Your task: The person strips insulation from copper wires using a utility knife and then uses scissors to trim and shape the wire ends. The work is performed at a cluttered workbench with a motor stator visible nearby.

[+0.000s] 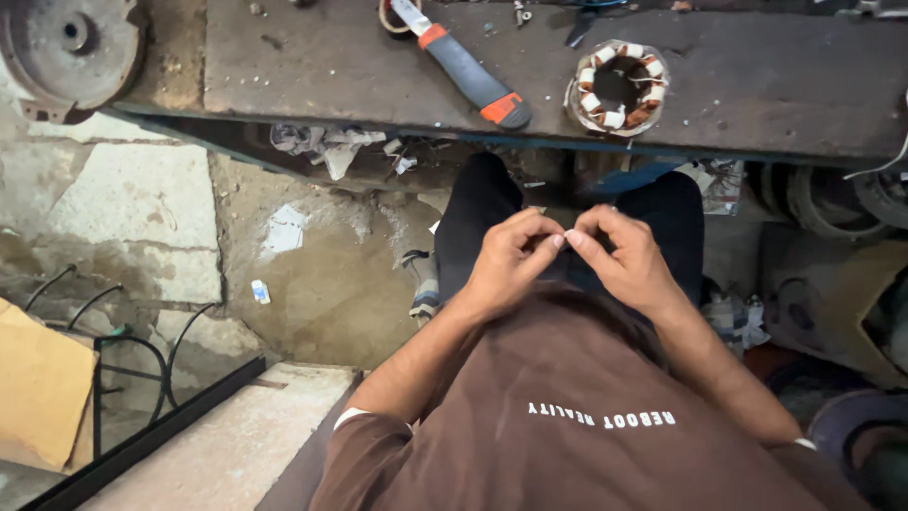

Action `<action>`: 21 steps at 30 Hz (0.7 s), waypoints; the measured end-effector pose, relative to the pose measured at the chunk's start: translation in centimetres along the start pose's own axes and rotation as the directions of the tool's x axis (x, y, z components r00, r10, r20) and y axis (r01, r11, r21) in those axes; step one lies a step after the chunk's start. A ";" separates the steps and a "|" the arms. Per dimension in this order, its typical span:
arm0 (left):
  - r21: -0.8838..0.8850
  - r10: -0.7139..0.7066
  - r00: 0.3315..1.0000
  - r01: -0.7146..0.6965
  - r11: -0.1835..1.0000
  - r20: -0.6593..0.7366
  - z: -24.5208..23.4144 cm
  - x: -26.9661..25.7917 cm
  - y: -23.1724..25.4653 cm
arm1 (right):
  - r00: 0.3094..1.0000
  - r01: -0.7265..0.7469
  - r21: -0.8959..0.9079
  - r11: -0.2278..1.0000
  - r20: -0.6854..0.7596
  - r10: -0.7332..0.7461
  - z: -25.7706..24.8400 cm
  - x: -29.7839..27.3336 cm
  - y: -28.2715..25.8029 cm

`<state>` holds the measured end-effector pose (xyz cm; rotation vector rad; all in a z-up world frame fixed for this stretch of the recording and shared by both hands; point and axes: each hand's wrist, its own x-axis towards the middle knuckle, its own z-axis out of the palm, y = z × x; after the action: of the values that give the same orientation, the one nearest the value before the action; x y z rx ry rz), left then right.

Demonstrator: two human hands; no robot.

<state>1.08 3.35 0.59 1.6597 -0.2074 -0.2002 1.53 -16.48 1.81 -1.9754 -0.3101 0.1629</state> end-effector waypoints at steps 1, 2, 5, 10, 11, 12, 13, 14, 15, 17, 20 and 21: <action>-0.003 -0.024 0.998 0.024 1.000 -0.053 -0.4 -0.3 -0.1 | 1.000 0.017 -0.025 1.000 -0.018 -0.017 0.3 0.7 -0.6; -0.007 -0.048 0.993 0.048 0.999 -0.106 -0.8 -0.5 -0.2 | 0.996 0.082 -0.066 0.994 -0.015 -0.083 0.6 1.6 -1.2; 0.049 0.072 0.969 -0.062 0.997 -0.234 -2.4 -0.7 -0.9 | 0.971 0.236 -0.207 0.950 0.004 -0.240 1.9 5.3 -3.0; 0.159 0.179 0.876 -0.119 0.980 -0.448 -5.5 0.6 -1.5 | 0.867 0.406 -0.584 0.703 0.002 -0.499 4.6 12.9 -4.6; 0.207 0.220 0.849 -0.134 0.969 -0.480 -6.2 1.1 -1.6 | 0.882 0.362 -0.640 0.677 0.002 -0.471 5.1 14.0 -4.6; 0.230 0.212 0.850 -0.110 0.967 -0.483 -6.8 1.6 -1.5 | 0.897 0.318 -0.693 0.646 -0.001 -0.442 5.5 15.0 -4.5; 0.256 0.208 0.848 -0.089 0.963 -0.487 -7.5 2.4 -1.5 | 0.908 0.276 -0.742 0.610 -0.006 -0.419 5.8 16.0 -4.4; 0.281 0.205 0.846 -0.068 0.957 -0.492 -8.1 3.1 -1.4 | 0.905 0.281 -0.740 0.611 -0.008 -0.425 6.1 16.5 -4.3; 0.320 0.253 0.829 -0.095 0.943 -0.499 -8.5 3.7 -1.3 | 0.905 0.282 -0.738 0.613 -0.008 -0.426 6.1 16.6 -4.3; 0.398 0.345 0.793 -0.143 0.906 -0.502 -8.9 4.6 -1.2 | 0.907 0.272 -0.719 0.640 -0.031 -0.420 5.9 16.3 -4.2; 0.291 0.292 0.764 -0.143 0.946 -0.575 -8.7 5.8 -1.3 | 0.909 0.248 -0.649 0.719 -0.100 -0.405 4.6 13.9 -4.4; 0.273 0.276 0.762 -0.135 0.952 -0.585 -8.5 6.0 -1.4 | 0.906 0.252 -0.611 0.750 -0.122 -0.404 4.0 12.6 -4.6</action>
<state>9.07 10.19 -0.02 1.8132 0.0958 0.5627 11.92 -7.49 4.69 -2.4746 -0.5970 -0.4704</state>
